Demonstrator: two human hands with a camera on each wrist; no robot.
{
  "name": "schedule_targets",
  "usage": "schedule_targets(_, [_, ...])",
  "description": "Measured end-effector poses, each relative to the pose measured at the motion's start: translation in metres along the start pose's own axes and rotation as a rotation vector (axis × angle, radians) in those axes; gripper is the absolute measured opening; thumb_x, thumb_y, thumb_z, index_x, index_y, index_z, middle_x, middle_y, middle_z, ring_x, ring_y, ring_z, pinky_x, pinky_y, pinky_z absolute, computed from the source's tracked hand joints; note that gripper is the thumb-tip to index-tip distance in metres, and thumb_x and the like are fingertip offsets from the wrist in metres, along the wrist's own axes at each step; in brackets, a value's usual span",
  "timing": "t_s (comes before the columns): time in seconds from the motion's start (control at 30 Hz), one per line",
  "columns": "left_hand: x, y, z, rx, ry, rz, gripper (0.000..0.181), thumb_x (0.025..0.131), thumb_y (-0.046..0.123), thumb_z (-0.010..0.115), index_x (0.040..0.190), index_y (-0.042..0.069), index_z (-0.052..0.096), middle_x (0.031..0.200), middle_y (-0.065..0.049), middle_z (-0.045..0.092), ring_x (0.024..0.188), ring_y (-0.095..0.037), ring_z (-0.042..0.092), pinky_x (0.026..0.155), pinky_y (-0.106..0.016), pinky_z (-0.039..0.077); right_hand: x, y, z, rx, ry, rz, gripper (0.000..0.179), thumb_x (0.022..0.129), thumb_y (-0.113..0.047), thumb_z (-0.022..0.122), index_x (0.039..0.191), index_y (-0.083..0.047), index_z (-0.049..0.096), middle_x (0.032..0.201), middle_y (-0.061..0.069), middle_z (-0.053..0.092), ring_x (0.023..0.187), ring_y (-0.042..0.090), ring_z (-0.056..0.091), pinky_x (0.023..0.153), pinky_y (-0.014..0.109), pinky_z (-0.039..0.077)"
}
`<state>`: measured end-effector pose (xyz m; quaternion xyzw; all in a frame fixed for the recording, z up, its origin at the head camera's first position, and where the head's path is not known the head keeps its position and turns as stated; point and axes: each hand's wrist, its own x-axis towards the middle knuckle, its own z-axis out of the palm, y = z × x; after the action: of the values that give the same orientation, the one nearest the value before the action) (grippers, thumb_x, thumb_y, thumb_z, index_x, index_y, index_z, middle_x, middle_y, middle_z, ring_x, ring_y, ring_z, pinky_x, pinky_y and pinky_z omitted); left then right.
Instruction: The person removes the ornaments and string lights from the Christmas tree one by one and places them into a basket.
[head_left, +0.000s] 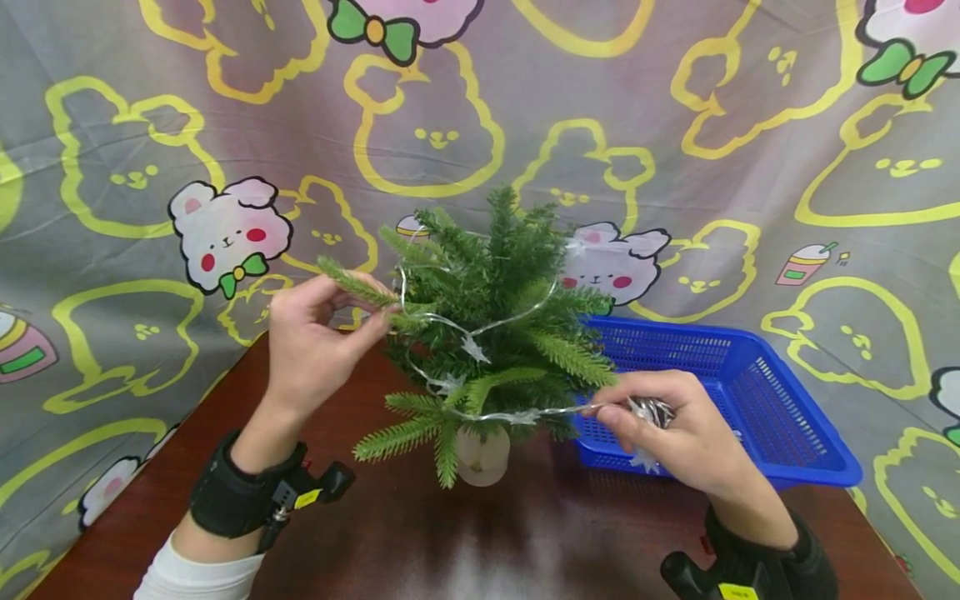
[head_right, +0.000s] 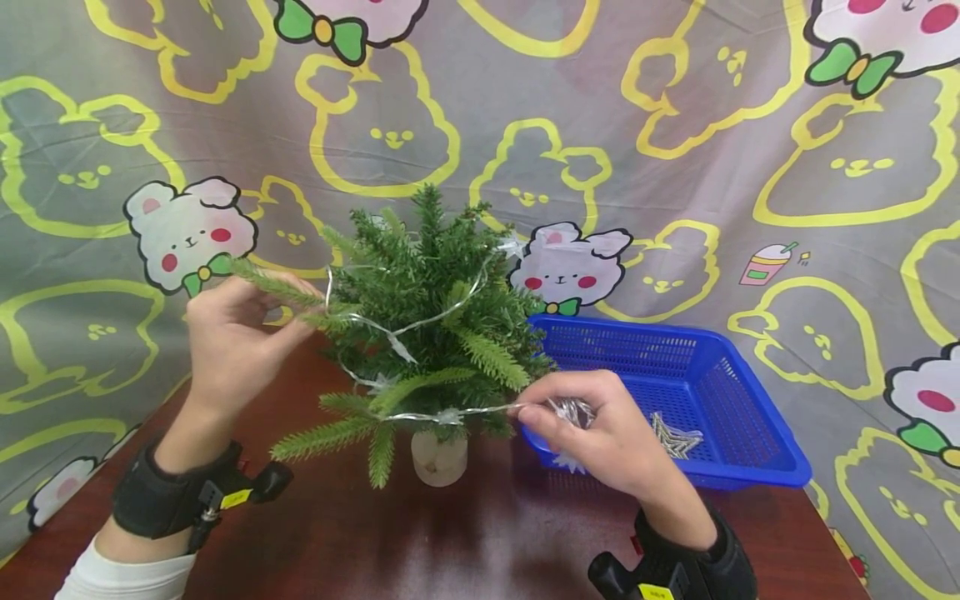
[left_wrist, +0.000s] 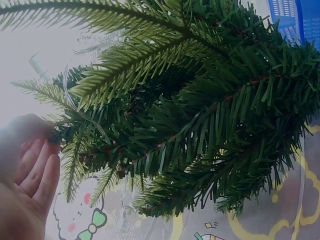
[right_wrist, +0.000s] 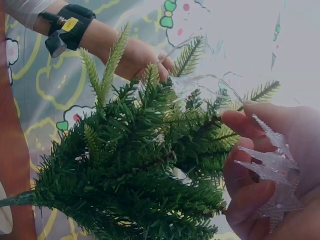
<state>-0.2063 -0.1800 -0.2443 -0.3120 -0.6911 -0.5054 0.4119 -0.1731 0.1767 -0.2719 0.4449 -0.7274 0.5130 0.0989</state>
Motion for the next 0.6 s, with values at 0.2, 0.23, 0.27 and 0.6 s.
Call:
schedule_targets(0.2, [-0.001, 0.005, 0.002, 0.031, -0.003, 0.024, 0.019, 0.074, -0.011, 0.077, 0.092, -0.006, 0.072, 0.082, -0.005, 0.073, 0.073, 0.000, 0.070, 0.066, -0.016, 0.057, -0.004, 0.003, 0.002, 0.077, 0.079, -0.070, 0.036, 0.089, 0.022, 0.048, 0.109, 0.001, 0.071, 0.062, 0.001, 0.054, 0.050, 0.007, 0.049, 0.041, 0.020, 0.038])
schedule_targets(0.23, [-0.001, 0.006, 0.003, 0.040, -0.003, 0.032, 0.019, 0.074, -0.011, 0.077, 0.092, -0.005, 0.072, 0.081, -0.009, 0.073, 0.074, 0.001, 0.070, 0.065, -0.016, 0.057, -0.005, 0.003, 0.003, 0.071, 0.095, -0.068, 0.036, 0.089, 0.022, 0.048, 0.109, 0.002, 0.071, 0.062, 0.001, 0.055, 0.050, 0.006, 0.049, 0.041, 0.020, 0.038])
schedule_targets(0.27, [-0.001, 0.007, 0.003, 0.045, 0.000, 0.041, 0.020, 0.074, -0.010, 0.077, 0.092, -0.004, 0.072, 0.080, -0.011, 0.073, 0.074, 0.001, 0.070, 0.066, -0.017, 0.057, -0.005, 0.003, 0.003, 0.066, 0.109, -0.066, 0.036, 0.089, 0.022, 0.047, 0.109, 0.002, 0.071, 0.061, 0.001, 0.055, 0.051, 0.007, 0.049, 0.042, 0.020, 0.038])
schedule_targets(0.6, [-0.002, 0.013, 0.006, 0.080, 0.009, 0.101, 0.019, 0.072, -0.009, 0.078, 0.089, 0.001, 0.074, 0.078, -0.013, 0.073, 0.073, 0.005, 0.067, 0.062, -0.010, 0.052, -0.005, 0.003, 0.010, 0.150, 0.227, -0.042, 0.032, 0.093, 0.021, 0.043, 0.105, 0.008, 0.069, 0.060, 0.002, 0.059, 0.050, 0.013, 0.053, 0.044, 0.027, 0.038])
